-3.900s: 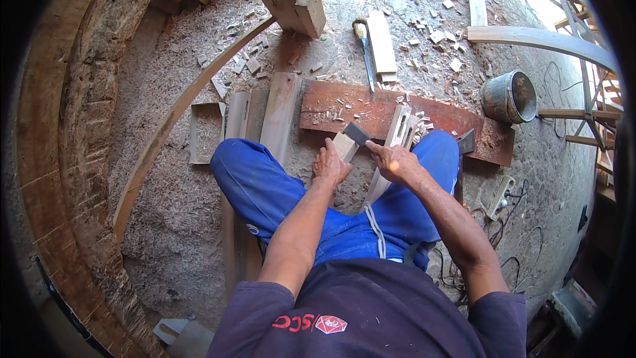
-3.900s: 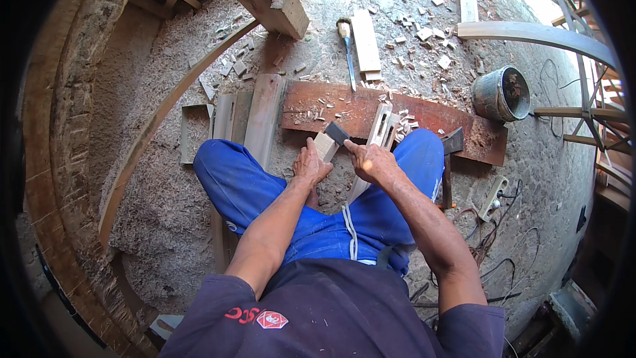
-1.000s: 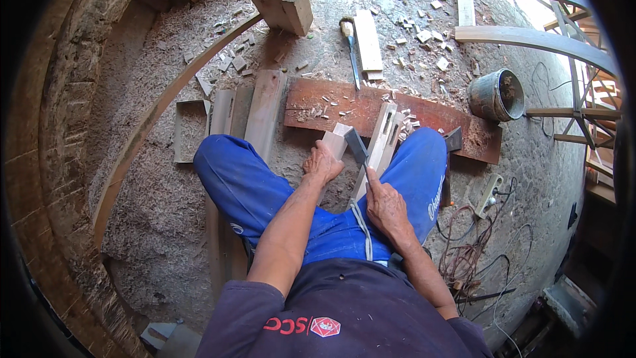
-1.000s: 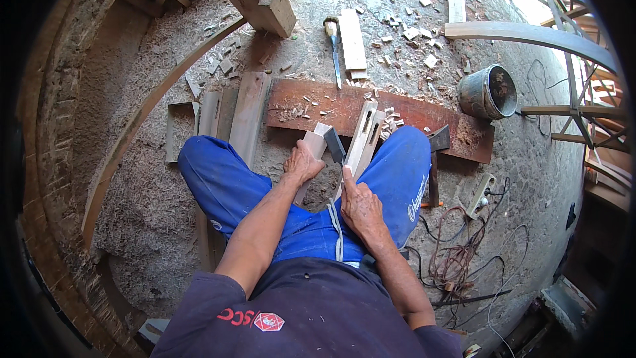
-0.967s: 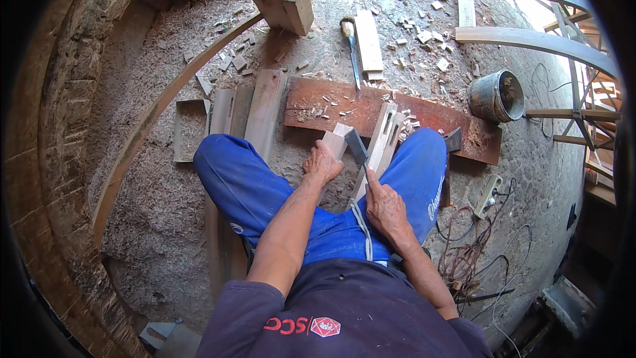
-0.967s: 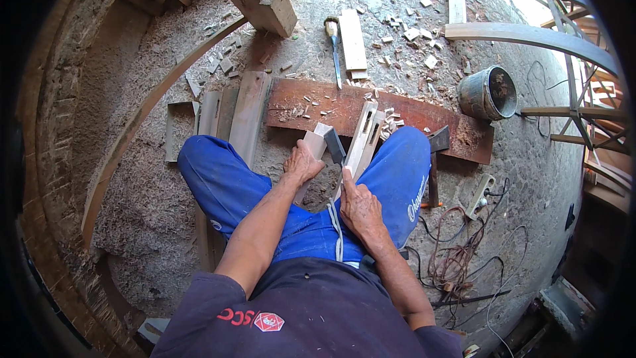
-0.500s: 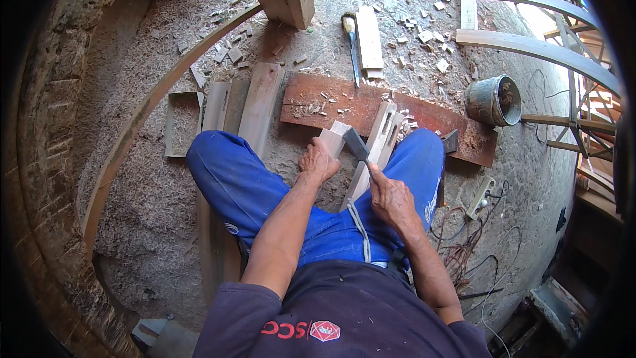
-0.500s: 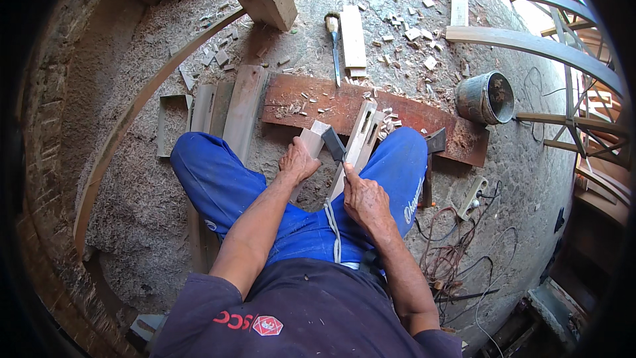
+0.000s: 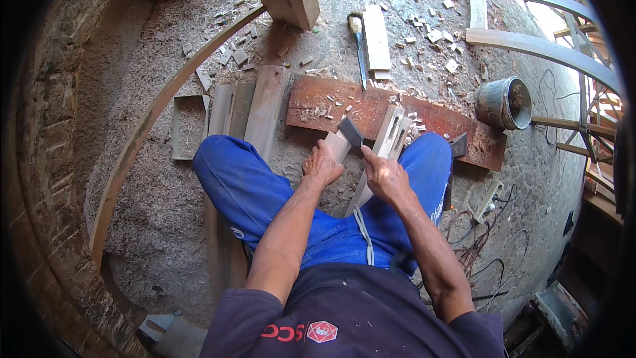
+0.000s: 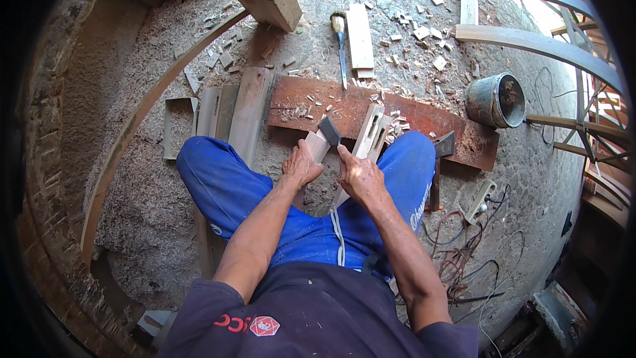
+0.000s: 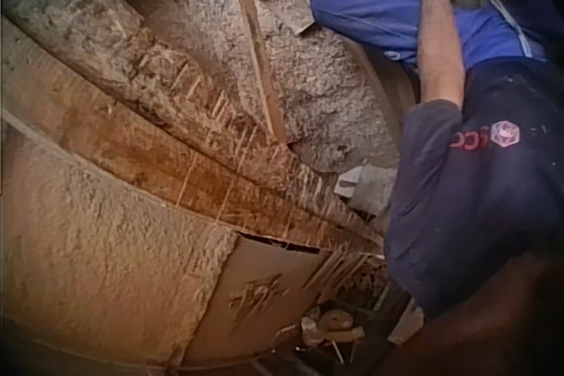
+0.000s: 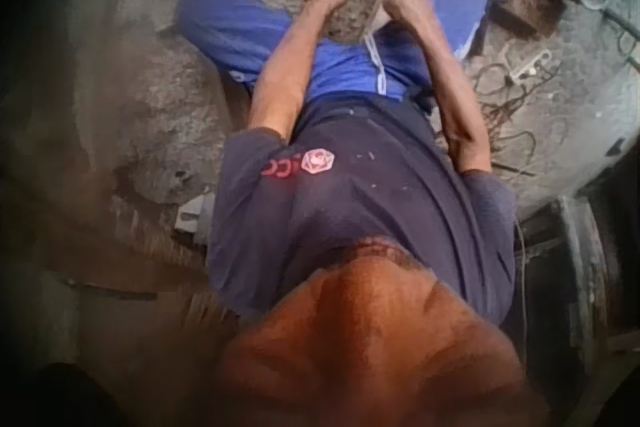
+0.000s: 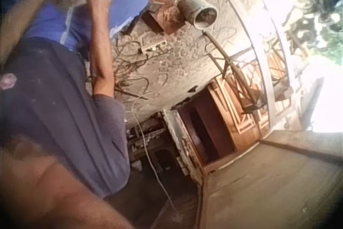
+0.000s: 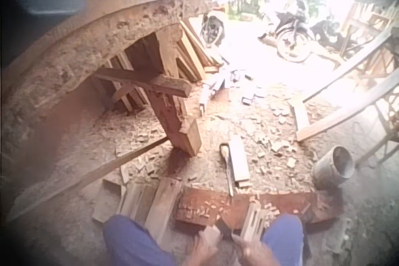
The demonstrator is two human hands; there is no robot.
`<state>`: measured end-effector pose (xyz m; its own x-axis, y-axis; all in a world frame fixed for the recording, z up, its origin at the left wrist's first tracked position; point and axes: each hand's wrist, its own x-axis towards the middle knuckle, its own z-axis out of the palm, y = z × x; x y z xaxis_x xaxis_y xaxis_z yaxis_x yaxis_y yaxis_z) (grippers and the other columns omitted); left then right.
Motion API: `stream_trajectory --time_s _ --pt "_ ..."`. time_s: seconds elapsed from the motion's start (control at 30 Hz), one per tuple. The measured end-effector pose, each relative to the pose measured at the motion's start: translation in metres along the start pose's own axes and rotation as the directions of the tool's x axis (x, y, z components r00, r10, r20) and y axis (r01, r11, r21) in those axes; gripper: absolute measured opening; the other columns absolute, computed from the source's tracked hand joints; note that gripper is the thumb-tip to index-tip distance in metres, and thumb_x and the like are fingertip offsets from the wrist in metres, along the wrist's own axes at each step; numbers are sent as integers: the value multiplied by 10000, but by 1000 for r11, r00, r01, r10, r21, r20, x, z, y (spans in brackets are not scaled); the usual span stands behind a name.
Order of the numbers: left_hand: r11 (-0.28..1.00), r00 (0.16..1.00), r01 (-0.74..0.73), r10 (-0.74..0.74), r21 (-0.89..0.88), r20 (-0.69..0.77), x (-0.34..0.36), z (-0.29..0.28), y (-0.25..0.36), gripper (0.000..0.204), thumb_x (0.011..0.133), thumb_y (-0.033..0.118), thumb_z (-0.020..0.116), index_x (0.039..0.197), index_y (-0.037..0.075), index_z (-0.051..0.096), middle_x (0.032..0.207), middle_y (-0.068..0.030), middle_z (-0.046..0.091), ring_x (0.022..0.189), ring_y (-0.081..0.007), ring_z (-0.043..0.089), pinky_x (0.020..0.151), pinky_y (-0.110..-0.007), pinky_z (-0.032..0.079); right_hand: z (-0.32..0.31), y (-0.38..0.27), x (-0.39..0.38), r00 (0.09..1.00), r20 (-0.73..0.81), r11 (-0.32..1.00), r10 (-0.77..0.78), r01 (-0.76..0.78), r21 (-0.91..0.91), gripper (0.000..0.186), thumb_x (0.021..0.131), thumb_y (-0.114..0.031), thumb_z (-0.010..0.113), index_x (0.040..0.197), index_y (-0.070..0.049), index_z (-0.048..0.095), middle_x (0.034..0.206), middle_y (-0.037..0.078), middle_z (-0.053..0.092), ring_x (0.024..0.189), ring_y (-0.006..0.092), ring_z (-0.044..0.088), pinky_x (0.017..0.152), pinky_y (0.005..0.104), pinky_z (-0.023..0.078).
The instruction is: The person sits on the floor and uses a chisel and mallet to carve and shape a wooden plank. They repeatedly strike the chisel to remove wood shavings and refine the plank's edges.
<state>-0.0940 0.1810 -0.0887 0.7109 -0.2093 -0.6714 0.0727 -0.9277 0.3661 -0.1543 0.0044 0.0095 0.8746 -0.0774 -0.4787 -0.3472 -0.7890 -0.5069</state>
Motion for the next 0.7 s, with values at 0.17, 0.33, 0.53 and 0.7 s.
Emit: stream_trajectory --time_s 0.17,0.33,0.53,0.7 --pt "998 999 35 -36 -60 -18 5 12 -18 761 715 288 761 1285 -40 377 1259 -334 575 1168 -506 610 1021 -556 499 -40 -23 -42 986 137 983 92 -68 -172 359 1031 -282 482 1355 -169 585 874 292 710 857 490 702 776 597 556" --pt "999 1000 6 -7 -39 -19 5 14 -14 743 721 283 747 1271 -55 381 1244 -345 577 1163 -506 614 1016 -557 500 -41 -23 -42 981 156 973 114 -79 -219 389 1054 -279 450 1418 -196 558 856 296 702 856 492 689 777 604 533" --pt "999 1000 6 -7 -38 -26 4 15 -15 731 720 276 745 1263 -54 384 1233 -339 581 1147 -501 621 1006 -552 506 -49 -26 -35 976 191 976 105 -64 -209 394 1049 -271 454 1413 -178 570 882 300 704 865 495 690 786 596 539" --pt "998 1000 10 -10 -58 -4 2 15 -14 731 717 272 747 1260 -54 381 1231 -338 579 1147 -502 618 1006 -554 505 -25 -10 -17 982 182 989 56 -29 -148 399 1034 -269 473 1404 -163 578 925 269 720 880 475 700 791 583 553"
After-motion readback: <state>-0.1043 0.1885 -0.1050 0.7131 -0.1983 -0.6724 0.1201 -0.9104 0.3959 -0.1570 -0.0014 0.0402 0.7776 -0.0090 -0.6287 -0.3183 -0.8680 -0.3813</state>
